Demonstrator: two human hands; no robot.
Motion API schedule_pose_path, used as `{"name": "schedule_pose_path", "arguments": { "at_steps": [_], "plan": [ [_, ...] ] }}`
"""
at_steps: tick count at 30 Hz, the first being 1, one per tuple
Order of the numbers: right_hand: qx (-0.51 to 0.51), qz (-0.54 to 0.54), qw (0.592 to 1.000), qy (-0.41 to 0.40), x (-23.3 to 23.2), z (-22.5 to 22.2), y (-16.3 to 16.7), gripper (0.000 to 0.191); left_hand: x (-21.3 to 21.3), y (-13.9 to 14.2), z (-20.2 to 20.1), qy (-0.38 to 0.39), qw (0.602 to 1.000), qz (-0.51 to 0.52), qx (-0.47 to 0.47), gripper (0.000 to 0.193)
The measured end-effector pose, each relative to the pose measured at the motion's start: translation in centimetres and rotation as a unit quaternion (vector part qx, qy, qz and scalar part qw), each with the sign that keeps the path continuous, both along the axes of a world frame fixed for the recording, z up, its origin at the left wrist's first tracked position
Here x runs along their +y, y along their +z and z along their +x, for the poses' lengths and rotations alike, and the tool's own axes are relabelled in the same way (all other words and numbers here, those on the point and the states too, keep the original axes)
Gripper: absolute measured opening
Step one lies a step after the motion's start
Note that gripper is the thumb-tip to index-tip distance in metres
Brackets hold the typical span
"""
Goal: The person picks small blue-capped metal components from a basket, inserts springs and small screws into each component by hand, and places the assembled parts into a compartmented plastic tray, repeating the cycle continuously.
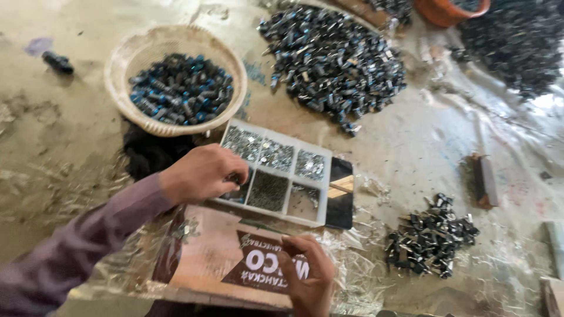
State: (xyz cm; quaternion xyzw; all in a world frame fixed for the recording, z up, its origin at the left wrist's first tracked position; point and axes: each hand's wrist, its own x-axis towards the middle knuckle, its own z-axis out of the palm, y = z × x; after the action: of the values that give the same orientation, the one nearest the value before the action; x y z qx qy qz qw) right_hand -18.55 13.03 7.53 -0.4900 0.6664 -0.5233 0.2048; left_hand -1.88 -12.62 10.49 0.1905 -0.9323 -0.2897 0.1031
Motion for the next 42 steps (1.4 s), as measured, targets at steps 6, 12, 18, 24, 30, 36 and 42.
{"name": "schedule_pose_path", "arguments": {
  "at_steps": [6, 12, 18, 24, 30, 36, 42],
  "plan": [
    [-0.080, -0.041, 0.994, 0.060, -0.7, -0.4, -0.9, 0.025, 9.3, 2.2, 2.2, 0.027, 0.937, 0.190, 0.293, 0.021],
    [-0.403, -0.004, 0.892, 0.204, -0.8, -1.2, -3.1, 0.013, 14.6, -2.4, 0.7, 0.100, 0.890, 0.169, 0.411, 0.032],
    [-0.371, -0.097, 0.906, 0.179, -0.7, -1.7, -3.9, 0.011, 15.5, -4.0, -0.2, 0.067, 0.921, 0.094, 0.373, 0.048],
    [-0.235, -0.092, 0.964, 0.083, -1.1, -0.8, -2.7, 0.011, 13.9, -3.1, 0.0, 0.037, 0.948, -0.074, 0.307, 0.052],
    [-0.376, -0.005, 0.915, 0.145, -2.1, -3.0, -1.5, 0.016, 11.8, -1.1, -0.2, 0.008, 0.948, -0.110, 0.298, 0.055],
    [-0.504, -0.039, 0.834, 0.222, -5.3, -4.9, -1.5, 0.019, 10.4, -0.6, -1.5, 0.061, 0.936, -0.088, 0.335, 0.056],
    [-0.349, 0.022, 0.928, 0.131, -6.4, -5.0, 0.3, 0.025, 9.4, -1.2, -2.3, 0.097, 0.929, -0.071, 0.351, 0.048]
  ]
}}
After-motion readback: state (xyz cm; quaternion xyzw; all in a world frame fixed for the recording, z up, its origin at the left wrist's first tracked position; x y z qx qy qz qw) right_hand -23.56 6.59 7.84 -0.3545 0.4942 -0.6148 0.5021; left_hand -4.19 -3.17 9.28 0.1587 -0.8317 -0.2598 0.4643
